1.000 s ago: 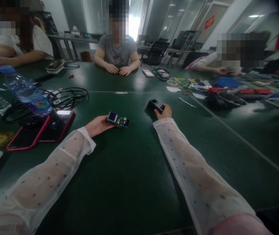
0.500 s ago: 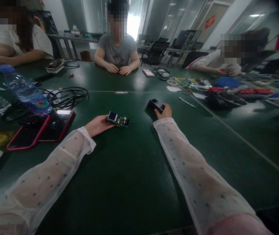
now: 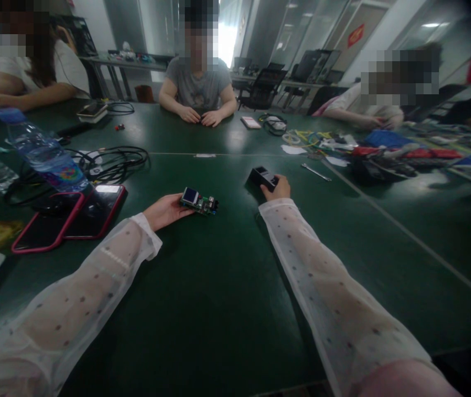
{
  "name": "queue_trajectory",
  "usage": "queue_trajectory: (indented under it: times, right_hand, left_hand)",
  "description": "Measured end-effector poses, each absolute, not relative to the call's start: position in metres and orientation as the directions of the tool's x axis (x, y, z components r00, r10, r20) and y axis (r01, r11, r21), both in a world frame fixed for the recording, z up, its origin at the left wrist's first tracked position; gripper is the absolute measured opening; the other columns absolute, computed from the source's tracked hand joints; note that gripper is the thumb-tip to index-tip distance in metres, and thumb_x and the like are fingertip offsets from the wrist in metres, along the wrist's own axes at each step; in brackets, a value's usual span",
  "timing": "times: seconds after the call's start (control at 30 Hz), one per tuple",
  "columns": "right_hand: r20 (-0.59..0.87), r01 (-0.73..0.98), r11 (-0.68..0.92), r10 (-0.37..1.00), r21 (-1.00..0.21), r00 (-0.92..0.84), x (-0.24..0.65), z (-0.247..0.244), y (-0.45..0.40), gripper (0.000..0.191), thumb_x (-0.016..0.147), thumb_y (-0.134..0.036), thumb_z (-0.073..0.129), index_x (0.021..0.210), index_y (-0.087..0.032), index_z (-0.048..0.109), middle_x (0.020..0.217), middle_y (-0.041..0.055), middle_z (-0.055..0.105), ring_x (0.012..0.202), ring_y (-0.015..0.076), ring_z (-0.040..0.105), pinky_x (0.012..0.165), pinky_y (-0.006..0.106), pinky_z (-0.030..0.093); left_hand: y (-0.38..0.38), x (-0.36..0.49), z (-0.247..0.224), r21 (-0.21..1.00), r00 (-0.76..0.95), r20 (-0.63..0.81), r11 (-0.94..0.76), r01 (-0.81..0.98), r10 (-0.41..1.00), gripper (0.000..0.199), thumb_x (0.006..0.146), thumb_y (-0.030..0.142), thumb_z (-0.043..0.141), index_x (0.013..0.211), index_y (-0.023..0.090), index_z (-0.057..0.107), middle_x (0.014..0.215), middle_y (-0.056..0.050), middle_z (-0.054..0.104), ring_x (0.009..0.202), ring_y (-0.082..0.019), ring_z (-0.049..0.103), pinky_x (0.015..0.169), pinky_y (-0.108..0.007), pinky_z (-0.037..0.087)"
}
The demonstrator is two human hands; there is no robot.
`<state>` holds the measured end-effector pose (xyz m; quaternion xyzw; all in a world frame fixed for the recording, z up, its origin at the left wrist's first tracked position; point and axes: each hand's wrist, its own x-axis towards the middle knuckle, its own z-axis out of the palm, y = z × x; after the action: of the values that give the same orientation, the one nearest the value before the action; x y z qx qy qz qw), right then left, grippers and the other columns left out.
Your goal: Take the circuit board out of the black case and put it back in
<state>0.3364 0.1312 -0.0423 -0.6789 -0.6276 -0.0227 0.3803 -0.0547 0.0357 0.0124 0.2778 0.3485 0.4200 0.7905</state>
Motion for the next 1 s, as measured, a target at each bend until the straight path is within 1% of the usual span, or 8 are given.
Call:
queue_trajectory:
  times: [0.17, 0.37, 0.53, 0.67, 0.8, 1.0]
  right_hand:
    - [0.471, 0.869, 0.040, 0.852, -0.493, 0.228, 0.336, -0.042, 0.131, 0.062, 0.065, -0.035, 0.068, 0.119, -0.013, 0.045, 0.118, 0.0186, 0.054, 0.110, 0.0333, 0.052, 0.101, 0.052, 0.039]
    - [0.541, 0.877, 0.047, 0.803, -0.479, 0.252, 0.329, -0.040, 0.126, 0.072, 0.065, -0.038, 0.069, 0.126, -0.015, 0.040, 0.124, 0.0198, 0.048, 0.115, 0.0357, 0.046, 0.101, 0.056, 0.034]
    - [0.566, 0.891, 0.053, 0.789, -0.451, 0.239, 0.327, -0.039, 0.123, 0.065, 0.067, -0.038, 0.065, 0.124, -0.015, 0.042, 0.122, 0.0179, 0.050, 0.115, 0.0349, 0.045, 0.101, 0.055, 0.035]
    - [0.534, 0.895, 0.051, 0.817, -0.443, 0.218, 0.333, -0.042, 0.128, 0.063, 0.068, -0.034, 0.065, 0.123, -0.012, 0.045, 0.120, 0.0190, 0.052, 0.114, 0.0346, 0.047, 0.102, 0.052, 0.037]
    - [0.493, 0.887, 0.034, 0.841, -0.460, 0.224, 0.337, -0.044, 0.133, 0.064, 0.068, -0.034, 0.066, 0.123, -0.008, 0.045, 0.121, 0.0217, 0.052, 0.116, 0.0346, 0.048, 0.103, 0.050, 0.037]
    - [0.444, 0.862, 0.018, 0.863, -0.506, 0.243, 0.337, -0.039, 0.130, 0.061, 0.067, -0.032, 0.069, 0.119, -0.010, 0.046, 0.121, 0.0215, 0.052, 0.117, 0.0343, 0.050, 0.104, 0.051, 0.038]
  left_hand:
    - [0.037, -0.055, 0.012, 0.741, 0.406, -0.325, 0.497, -0.451, 0.854, 0.024, 0.093, 0.012, 0.047, 0.112, 0.009, 0.061, 0.114, -0.016, 0.065, 0.106, -0.023, 0.064, 0.095, -0.035, 0.052]
    - [0.035, -0.053, 0.013, 0.748, 0.405, -0.306, 0.481, -0.457, 0.862, 0.023, 0.092, 0.010, 0.047, 0.109, 0.009, 0.062, 0.111, -0.015, 0.066, 0.104, -0.022, 0.065, 0.096, -0.037, 0.051]
    - [0.035, -0.053, 0.014, 0.757, 0.413, -0.311, 0.485, -0.437, 0.856, 0.023, 0.093, 0.012, 0.046, 0.108, 0.011, 0.063, 0.108, -0.013, 0.067, 0.102, -0.021, 0.065, 0.096, -0.035, 0.050]
    - [0.035, -0.054, 0.014, 0.760, 0.413, -0.313, 0.486, -0.432, 0.856, 0.024, 0.094, 0.013, 0.044, 0.107, 0.012, 0.064, 0.109, -0.012, 0.067, 0.104, -0.021, 0.064, 0.098, -0.035, 0.049]
    - [0.033, -0.053, 0.017, 0.762, 0.412, -0.311, 0.483, -0.430, 0.857, 0.022, 0.093, 0.013, 0.048, 0.108, 0.009, 0.064, 0.112, -0.015, 0.066, 0.104, -0.023, 0.065, 0.095, -0.035, 0.051]
    - [0.033, -0.053, 0.018, 0.769, 0.430, -0.306, 0.486, -0.414, 0.849, 0.022, 0.093, 0.014, 0.049, 0.109, 0.009, 0.064, 0.112, -0.014, 0.067, 0.103, -0.023, 0.065, 0.094, -0.035, 0.052]
